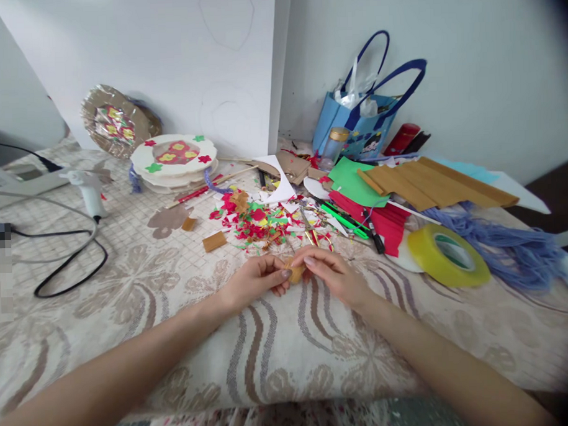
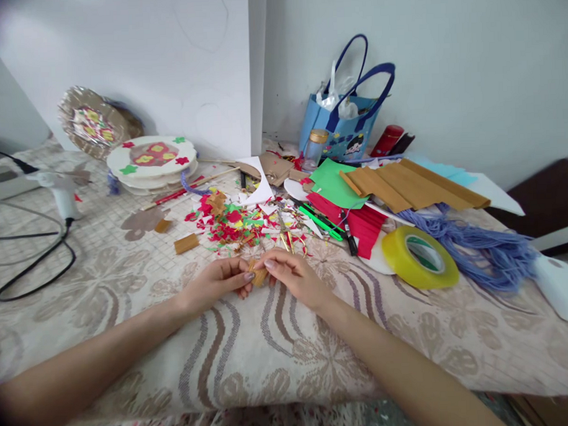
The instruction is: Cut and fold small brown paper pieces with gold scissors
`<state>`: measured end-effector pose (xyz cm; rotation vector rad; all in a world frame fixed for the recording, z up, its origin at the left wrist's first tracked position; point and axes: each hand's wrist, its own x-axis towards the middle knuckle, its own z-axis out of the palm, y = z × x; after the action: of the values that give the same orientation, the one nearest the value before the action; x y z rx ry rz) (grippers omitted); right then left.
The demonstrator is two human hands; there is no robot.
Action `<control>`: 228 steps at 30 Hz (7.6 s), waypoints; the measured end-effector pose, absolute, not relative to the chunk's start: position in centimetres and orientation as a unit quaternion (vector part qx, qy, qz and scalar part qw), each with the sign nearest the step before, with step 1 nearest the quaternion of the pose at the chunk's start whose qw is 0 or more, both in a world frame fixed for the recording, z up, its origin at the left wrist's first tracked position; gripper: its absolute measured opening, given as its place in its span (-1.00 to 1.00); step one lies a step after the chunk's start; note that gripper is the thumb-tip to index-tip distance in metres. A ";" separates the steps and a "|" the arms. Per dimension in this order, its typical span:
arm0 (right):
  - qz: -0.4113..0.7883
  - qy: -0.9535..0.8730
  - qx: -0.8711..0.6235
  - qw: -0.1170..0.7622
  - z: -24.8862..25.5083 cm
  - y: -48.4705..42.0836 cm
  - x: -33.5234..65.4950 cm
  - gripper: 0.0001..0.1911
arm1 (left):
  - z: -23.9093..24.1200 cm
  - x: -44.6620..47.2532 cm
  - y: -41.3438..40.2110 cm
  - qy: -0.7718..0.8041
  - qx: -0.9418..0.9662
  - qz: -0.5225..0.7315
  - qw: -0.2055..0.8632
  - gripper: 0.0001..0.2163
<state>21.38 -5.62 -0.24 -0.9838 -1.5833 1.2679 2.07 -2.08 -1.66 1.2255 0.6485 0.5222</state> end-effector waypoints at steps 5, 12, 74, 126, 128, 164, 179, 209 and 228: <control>0.524 -0.604 -0.419 0.430 -0.6 -5.7 21.4 -0.73 | -1.6 2.0 -2.1 0.315 0.555 0.257 0.726 -0.78; 0.552 -0.569 -0.402 0.458 -1.0 -5.7 21.4 -0.67 | -1.0 2.3 -2.3 0.363 0.466 0.317 0.742 -0.78; 0.371 -0.739 -0.415 0.379 -0.2 -5.7 21.1 -0.92 | -2.1 2.0 -1.9 0.311 0.539 0.263 0.738 -0.80; 0.452 -0.659 -0.461 0.386 -0.7 -6.1 20.6 -0.91 | -1.8 2.5 -2.8 0.334 0.584 0.283 0.684 -0.79; 0.451 -0.652 -0.464 0.394 -0.6 -6.1 20.6 -0.91 | -1.8 2.5 -2.8 0.334 0.583 0.289 0.682 -0.78; 0.433 -0.632 -0.478 0.429 -0.8 -6.3 20.3 -0.89 | -1.1 2.4 -3.1 0.327 0.602 0.256 0.681 -0.73; 0.488 -0.593 -0.481 0.423 -1.1 -6.0 20.3 -0.88 | -1.5 2.5 -3.3 0.357 0.652 0.267 0.613 -0.86; 0.543 -0.545 -0.463 0.441 -1.6 -6.0 20.2 -0.89 | -1.6 2.5 -3.6 0.374 0.652 0.287 0.593 -0.83; 0.544 -0.583 -0.472 0.376 -0.8 -5.9 20.6 -0.82 | -1.6 2.5 -3.7 0.365 0.666 0.297 0.579 -0.87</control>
<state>20.57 -5.92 -0.76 -1.2073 -1.4916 1.3915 2.50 -3.72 -1.63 1.5568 0.8536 0.6944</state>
